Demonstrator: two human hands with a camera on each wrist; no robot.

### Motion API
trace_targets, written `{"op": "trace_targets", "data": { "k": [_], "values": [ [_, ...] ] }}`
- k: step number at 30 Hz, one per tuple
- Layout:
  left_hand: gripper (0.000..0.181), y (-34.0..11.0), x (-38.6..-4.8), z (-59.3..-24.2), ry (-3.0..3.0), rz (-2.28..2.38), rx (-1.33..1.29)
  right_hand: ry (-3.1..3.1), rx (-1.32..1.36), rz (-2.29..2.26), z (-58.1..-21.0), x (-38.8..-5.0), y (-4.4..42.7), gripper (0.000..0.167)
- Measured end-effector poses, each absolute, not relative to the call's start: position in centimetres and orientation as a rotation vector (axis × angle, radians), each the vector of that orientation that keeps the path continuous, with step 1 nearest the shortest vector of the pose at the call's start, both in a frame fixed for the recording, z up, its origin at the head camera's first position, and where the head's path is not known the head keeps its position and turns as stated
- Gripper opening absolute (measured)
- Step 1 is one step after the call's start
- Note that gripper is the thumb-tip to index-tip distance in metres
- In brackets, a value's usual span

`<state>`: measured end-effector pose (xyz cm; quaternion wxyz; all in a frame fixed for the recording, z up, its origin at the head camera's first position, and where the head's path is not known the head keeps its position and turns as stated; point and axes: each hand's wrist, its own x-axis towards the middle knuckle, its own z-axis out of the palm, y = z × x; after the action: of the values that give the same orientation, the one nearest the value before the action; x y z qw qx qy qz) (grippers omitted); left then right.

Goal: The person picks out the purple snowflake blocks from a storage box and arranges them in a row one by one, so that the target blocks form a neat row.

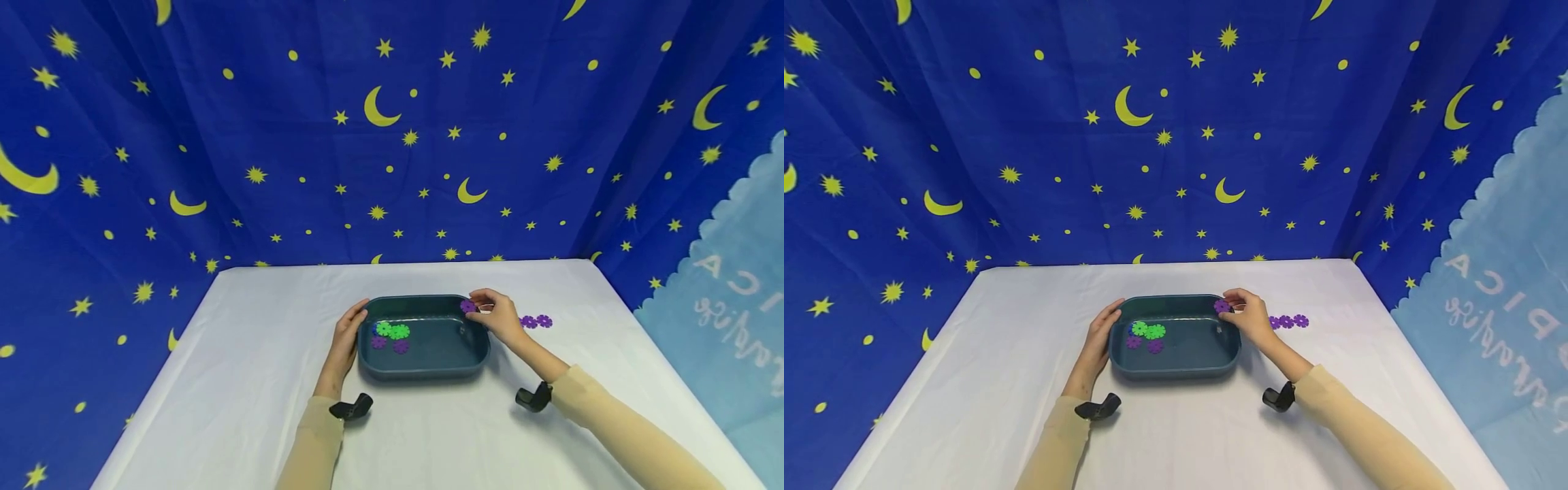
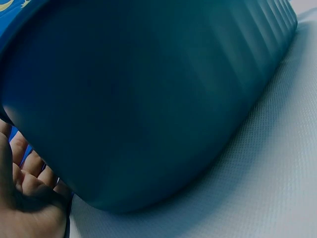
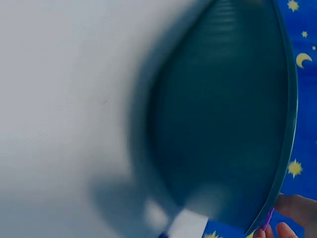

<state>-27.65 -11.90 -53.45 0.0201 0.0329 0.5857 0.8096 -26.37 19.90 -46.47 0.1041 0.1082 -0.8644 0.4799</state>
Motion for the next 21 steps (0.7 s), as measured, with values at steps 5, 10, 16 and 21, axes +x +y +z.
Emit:
{"op": "trace_targets", "data": {
  "k": [5,10,16,21],
  "values": [
    [0.047,-11.8,-27.6,-53.4,1.808,2.516,0.092,-2.552,0.236,1.387,-46.9,-26.1,21.9,0.039],
    [0.047,-11.8,-27.6,-53.3,1.828,2.5,0.092,-2.524,0.105,1.402,-47.3,-26.1,23.9,0.039],
    [0.045,-11.8,-27.5,-53.3,1.829,2.508,0.093,-2.509,0.027,1.36,-47.6,-26.2,26.5,0.038],
    [0.046,-11.8,-27.6,-53.4,1.83,2.504,0.092,-2.493,-0.005,1.342,-48.1,-26.0,28.8,0.038]
  ]
}}
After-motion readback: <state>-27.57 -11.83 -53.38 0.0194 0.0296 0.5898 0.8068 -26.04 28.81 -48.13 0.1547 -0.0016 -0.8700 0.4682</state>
